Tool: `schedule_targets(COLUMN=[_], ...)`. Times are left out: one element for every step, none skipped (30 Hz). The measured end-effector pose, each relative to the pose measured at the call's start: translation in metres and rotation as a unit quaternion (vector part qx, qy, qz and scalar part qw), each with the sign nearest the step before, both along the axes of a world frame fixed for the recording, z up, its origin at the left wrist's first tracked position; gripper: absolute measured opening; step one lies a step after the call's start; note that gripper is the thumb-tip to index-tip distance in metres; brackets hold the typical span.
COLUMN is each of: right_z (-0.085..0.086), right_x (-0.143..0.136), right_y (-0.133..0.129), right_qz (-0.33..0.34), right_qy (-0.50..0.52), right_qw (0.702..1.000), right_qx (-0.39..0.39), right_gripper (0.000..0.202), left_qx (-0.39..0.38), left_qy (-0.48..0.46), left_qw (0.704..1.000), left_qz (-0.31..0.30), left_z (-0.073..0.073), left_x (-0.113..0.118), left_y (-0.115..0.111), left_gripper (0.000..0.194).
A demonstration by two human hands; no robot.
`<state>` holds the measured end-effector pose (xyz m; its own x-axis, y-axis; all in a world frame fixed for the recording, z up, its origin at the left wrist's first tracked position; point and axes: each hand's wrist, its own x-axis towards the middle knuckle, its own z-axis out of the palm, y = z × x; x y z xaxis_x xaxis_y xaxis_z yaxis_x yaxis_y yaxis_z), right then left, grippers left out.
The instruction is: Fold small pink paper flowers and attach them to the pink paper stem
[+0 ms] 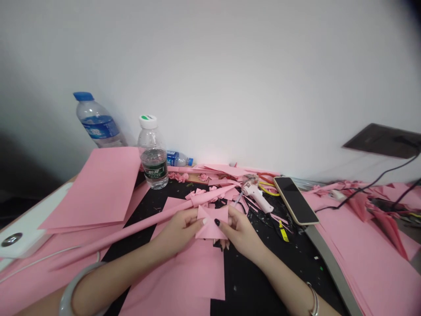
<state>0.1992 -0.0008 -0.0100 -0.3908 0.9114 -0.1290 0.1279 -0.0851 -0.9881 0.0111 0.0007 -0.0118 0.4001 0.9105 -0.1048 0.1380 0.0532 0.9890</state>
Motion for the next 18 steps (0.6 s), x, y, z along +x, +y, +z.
schedule_targets(right_z=[-0.0005, -0.0008, -0.0008, -0.0006, -0.0004, -0.0001, 0.0000, 0.0002, 0.0003, 0.0005, 0.0010, 0.0016, 0.0024, 0.0034, 0.0045, 0.0055, 0.0063, 0.0069], right_x=[0.0006, 0.0011, 0.0015, 0.0018, 0.0020, 0.0020, 0.0021, 0.0022, 0.0024, 0.0028, 0.0032, 0.0038, 0.0045, 0.0051, 0.0057, 0.0063, 0.0069, 0.0074], right_y=[0.0013, 0.0023, 0.0032, 0.0037, 0.0040, 0.0041, 0.0040, 0.0039, 0.0038, 0.0037, 0.0037, 0.0037, 0.0039, 0.0040, 0.0042, 0.0044, 0.0046, 0.0048], right_qz=[0.003, 0.005, 0.008, 0.010, 0.012, 0.013, 0.013, 0.013, 0.012, 0.010, 0.007, 0.004, 0.003, 0.002, 0.000, 0.000, 0.001, 0.003], right_qy=[0.016, 0.031, 0.045, 0.059, 0.074, 0.091, 0.110, 0.131, 0.153, 0.173, 0.191, 0.205, 0.213, 0.219, 0.222, 0.225, 0.228, 0.232], right_qw=[1.000, 0.999, 0.999, 0.998, 0.997, 0.995, 0.993, 0.990, 0.986, 0.982, 0.978, 0.974, 0.971, 0.969, 0.967, 0.966, 0.965, 0.963], right_qx=[-0.006, -0.011, -0.014, -0.018, -0.023, -0.030, -0.038, -0.048, -0.061, -0.074, -0.087, -0.099, -0.110, -0.118, -0.124, -0.129, -0.132, -0.135], right_gripper=[0.016, 0.019, 0.022, 0.025, 0.027, 0.030, 0.032, 0.033, 0.034, 0.034, 0.032, 0.029, 0.026, 0.022, 0.019, 0.016, 0.016, 0.018], left_qx=[-0.021, -0.040, -0.056, -0.070, -0.082, -0.094, -0.105, -0.115, -0.123, -0.130, -0.137, -0.145, -0.155, -0.167, -0.178, -0.189, -0.197, -0.202], left_qy=[-0.039, -0.070, -0.093, -0.109, -0.121, -0.131, -0.139, -0.146, -0.152, -0.160, -0.170, -0.184, -0.201, -0.219, -0.235, -0.248, -0.257, -0.264], left_qw=[0.999, 0.997, 0.994, 0.991, 0.989, 0.987, 0.985, 0.983, 0.981, 0.979, 0.976, 0.972, 0.967, 0.961, 0.955, 0.950, 0.946, 0.943], left_qz=[-0.010, -0.016, -0.016, -0.013, -0.007, -0.003, 0.001, 0.003, 0.003, 0.003, 0.005, 0.008, 0.011, 0.014, 0.016, 0.015, 0.013, 0.010], left_z=[0.0006, 0.0013, 0.0020, 0.0026, 0.0031, 0.0033, 0.0033, 0.0031, 0.0026, 0.0019, 0.0011, 0.0001, -0.0009, -0.0017, -0.0024, -0.0029, -0.0032, -0.0033], left_x=[0.0002, 0.0004, 0.0007, 0.0010, 0.0012, 0.0014, 0.0015, 0.0014, 0.0013, 0.0010, 0.0007, 0.0002, -0.0004, -0.0010, -0.0018, -0.0026, -0.0034, -0.0042], left_y=[0.0006, 0.0010, 0.0012, 0.0013, 0.0012, 0.0011, 0.0010, 0.0009, 0.0009, 0.0009, 0.0010, 0.0011, 0.0013, 0.0014, 0.0015, 0.0017, 0.0019, 0.0022], left_gripper=[0.024, 0.024, 0.025, 0.026, 0.027, 0.028, 0.029, 0.030, 0.031, 0.031, 0.031, 0.030, 0.031, 0.030, 0.030, 0.027, 0.024, 0.021])
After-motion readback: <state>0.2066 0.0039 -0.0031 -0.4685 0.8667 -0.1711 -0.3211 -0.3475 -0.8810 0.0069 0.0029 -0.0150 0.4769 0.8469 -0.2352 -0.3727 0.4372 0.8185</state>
